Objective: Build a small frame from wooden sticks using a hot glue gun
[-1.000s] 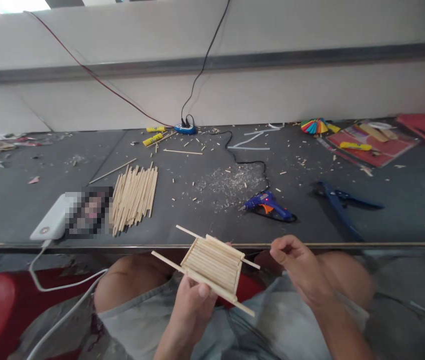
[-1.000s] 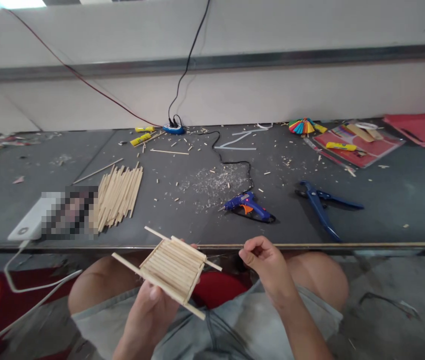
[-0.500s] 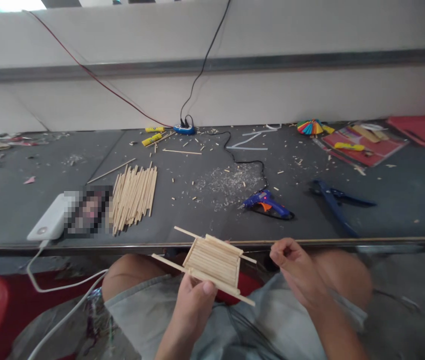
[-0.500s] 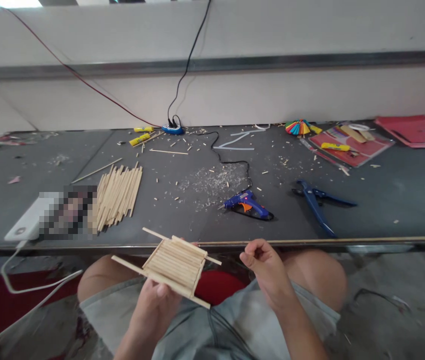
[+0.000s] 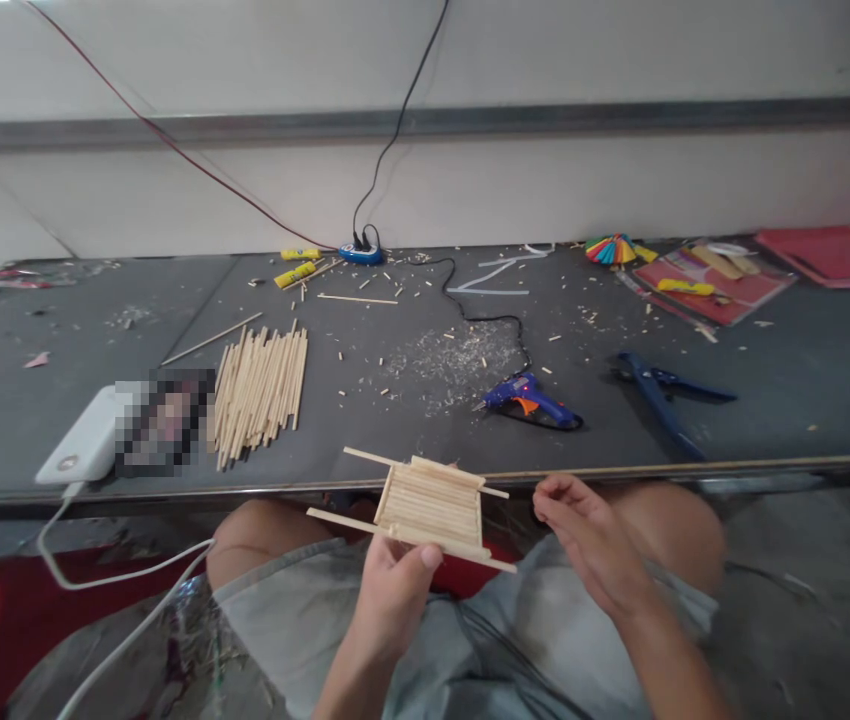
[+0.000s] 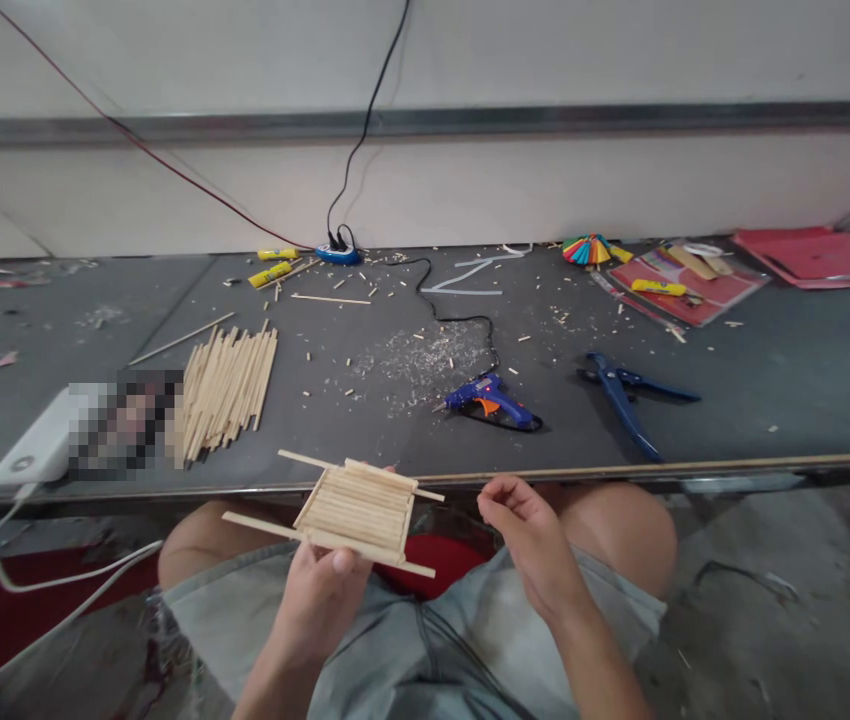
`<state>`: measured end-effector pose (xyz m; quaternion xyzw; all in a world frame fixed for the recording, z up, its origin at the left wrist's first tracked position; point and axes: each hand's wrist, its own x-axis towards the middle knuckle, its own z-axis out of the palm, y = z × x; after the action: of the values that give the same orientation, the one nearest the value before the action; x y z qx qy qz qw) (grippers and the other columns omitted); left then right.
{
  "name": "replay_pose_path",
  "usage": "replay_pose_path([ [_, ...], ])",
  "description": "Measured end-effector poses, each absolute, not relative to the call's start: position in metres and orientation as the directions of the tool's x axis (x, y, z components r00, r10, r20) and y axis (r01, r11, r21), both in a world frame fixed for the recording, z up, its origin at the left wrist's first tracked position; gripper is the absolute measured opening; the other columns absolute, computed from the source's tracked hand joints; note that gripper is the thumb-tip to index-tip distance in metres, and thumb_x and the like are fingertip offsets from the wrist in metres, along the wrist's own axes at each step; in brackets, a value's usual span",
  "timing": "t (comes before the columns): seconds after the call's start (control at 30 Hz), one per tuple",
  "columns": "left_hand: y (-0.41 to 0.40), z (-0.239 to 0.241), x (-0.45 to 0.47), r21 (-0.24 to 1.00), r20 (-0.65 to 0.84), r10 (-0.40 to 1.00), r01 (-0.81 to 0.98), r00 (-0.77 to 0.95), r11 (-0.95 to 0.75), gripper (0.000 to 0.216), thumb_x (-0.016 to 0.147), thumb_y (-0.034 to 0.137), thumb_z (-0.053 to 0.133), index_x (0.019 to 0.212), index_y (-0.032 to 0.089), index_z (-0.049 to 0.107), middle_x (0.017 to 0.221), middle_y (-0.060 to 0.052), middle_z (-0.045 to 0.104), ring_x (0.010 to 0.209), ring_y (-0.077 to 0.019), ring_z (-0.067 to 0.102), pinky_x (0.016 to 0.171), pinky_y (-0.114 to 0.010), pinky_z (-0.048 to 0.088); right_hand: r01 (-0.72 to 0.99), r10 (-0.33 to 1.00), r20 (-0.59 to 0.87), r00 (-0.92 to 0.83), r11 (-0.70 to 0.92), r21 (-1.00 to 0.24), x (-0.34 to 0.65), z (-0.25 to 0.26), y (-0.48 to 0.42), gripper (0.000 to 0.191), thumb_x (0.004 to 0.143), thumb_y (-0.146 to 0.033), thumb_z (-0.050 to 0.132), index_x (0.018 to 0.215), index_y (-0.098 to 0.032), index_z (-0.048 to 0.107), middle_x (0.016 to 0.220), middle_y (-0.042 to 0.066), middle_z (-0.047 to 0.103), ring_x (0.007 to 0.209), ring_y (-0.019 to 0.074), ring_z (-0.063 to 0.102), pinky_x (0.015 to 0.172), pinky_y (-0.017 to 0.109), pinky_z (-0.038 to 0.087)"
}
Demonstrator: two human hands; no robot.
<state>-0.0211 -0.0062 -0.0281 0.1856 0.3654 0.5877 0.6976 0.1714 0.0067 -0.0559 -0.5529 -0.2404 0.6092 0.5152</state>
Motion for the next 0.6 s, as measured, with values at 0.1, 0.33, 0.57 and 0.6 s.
replay_pose_path([
  [0.1, -0.0077, -0.0276, -0.0222, 0.693, -0.275, 0.960, -0.683, 0.047, 0.232, 0.061, 0.057, 0.031, 0.080, 0.113, 0.017, 0.063, 0.103, -0.010, 0.070, 0.107, -0.0304, 0.059, 0.097, -0.040, 0.042, -0.371, 0.896, -0.412, 0.164, -0.331, -0.868, 0.1698, -0.0541, 0.0058, 0.022, 0.059, -0.027, 0.079, 0.071, -0.020, 0.063, 0.070, -0.002, 0.057, 0.066, 0.0115, 0.048, 0.065, 0.023, 0.040],
  [0.33, -0.0105, -0.0295, -0.0242, 0.722, -0.257, 0.965, -0.654, 0.047, 0.224, 0.063, 0.058, 0.033, 0.079, 0.115, 0.016, 0.061, 0.105, -0.012, 0.069, 0.106, -0.0311, 0.059, 0.095, -0.041, 0.044, -0.408, 0.910, -0.399, 0.115, -0.322, -0.854, 0.1676, -0.0535, 0.0009, 0.022, 0.058, -0.024, 0.081, 0.071, -0.019, 0.063, 0.068, -0.002, 0.057, 0.064, 0.0092, 0.045, 0.062, 0.019, 0.038],
  [0.57, -0.0098, -0.0371, -0.0224, 0.842, -0.189, 0.982, -0.510, 0.027, 0.176, 0.074, 0.060, 0.037, 0.078, 0.126, 0.016, 0.050, 0.116, -0.014, 0.064, 0.114, -0.0312, 0.054, 0.097, -0.042, 0.042, -0.418, 0.891, -0.452, 0.050, -0.393, -0.819, 0.1653, -0.0570, -0.0023, 0.026, 0.058, -0.025, 0.082, 0.075, -0.018, 0.063, 0.066, -0.004, 0.054, 0.062, 0.0076, 0.043, 0.060, 0.018, 0.036],
  [0.6, -0.0100, -0.0375, -0.0220, 0.859, -0.181, 0.983, -0.484, 0.015, 0.165, 0.074, 0.062, 0.036, 0.077, 0.127, 0.017, 0.048, 0.119, -0.015, 0.062, 0.116, -0.0310, 0.053, 0.097, -0.042, 0.042, -0.413, 0.886, -0.460, 0.049, -0.402, -0.817, 0.1637, -0.0567, -0.0030, 0.026, 0.059, -0.025, 0.082, 0.075, -0.019, 0.063, 0.066, -0.004, 0.053, 0.061, 0.0073, 0.042, 0.059, 0.018, 0.035],
])
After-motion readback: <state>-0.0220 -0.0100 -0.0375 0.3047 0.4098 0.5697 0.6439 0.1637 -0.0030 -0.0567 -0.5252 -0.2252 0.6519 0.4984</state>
